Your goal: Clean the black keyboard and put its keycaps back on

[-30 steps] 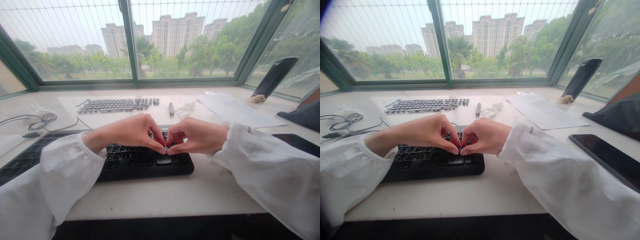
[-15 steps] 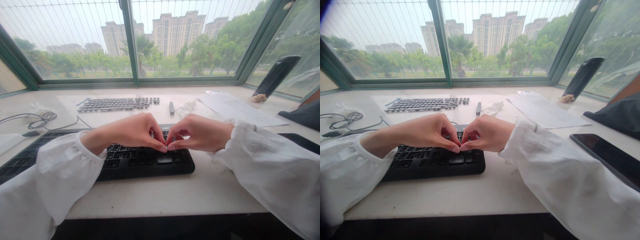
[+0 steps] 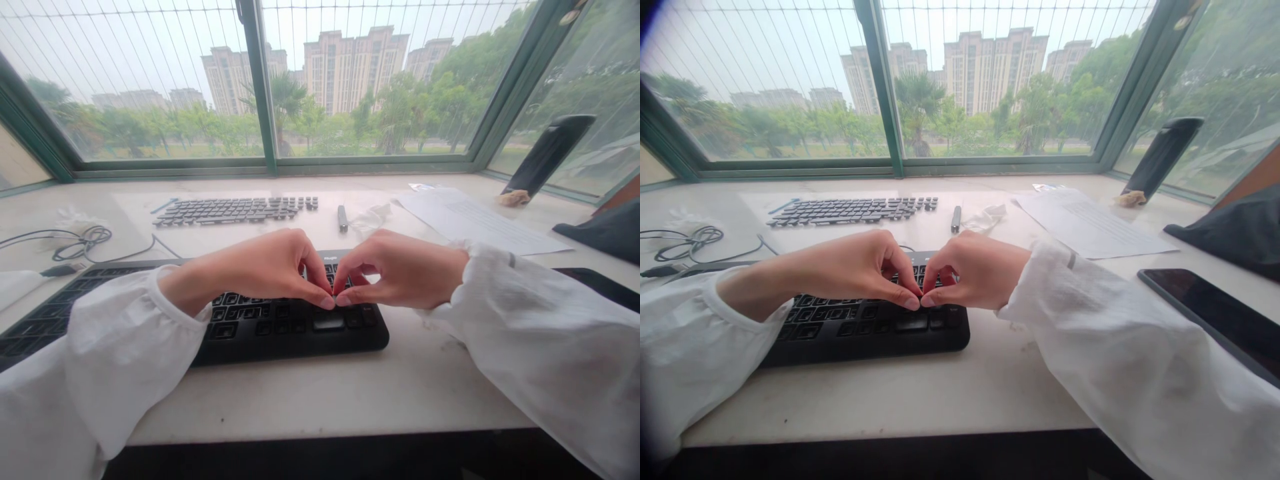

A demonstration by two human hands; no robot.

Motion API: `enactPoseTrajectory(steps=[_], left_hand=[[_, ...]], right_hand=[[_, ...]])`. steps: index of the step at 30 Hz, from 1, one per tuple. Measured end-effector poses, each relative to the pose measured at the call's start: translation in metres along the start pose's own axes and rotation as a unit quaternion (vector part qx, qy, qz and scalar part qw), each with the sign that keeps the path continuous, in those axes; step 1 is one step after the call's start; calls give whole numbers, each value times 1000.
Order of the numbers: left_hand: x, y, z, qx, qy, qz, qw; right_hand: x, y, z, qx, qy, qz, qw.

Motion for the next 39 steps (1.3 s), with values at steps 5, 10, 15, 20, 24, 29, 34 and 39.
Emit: enactPoseTrajectory(steps=[5, 10, 15, 20, 24, 29, 34, 39], left_hand=[[-5, 0, 0, -8, 16, 16, 1000], [-16, -1, -2, -29, 28, 44, 998], [-19, -2, -2, -43, 30, 38, 998], [-18, -3, 3, -45, 22, 34, 998], [-20, -4, 3, -50, 26, 45, 997], [-23, -4, 2, -53, 34, 50, 997], [-17, -4, 3, -48, 17, 28, 998], [-14, -3, 1, -47, 9, 24, 999]], right_hand=[[2, -1, 1, 1, -1, 6, 1000], [6, -2, 2, -5, 9, -7, 1000], [8, -2, 3, 0, 20, 1, 1000], [7, -3, 4, -1, 27, 17, 999], [7, -4, 5, -3, 36, 22, 999], [7, -4, 6, -3, 43, 28, 999], [12, -6, 3, -6, 42, 21, 999], [12, -6, 3, -4, 42, 18, 999]])
Point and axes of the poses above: each hand's wrist, its own y-axis towards the middle knuckle, its own z-axis out of the palm, x = y × z, the point moved 10 cm from there along y, towards the middle knuckle, and after that the axes turned 12 degrees about z, right-handed, at the moved point
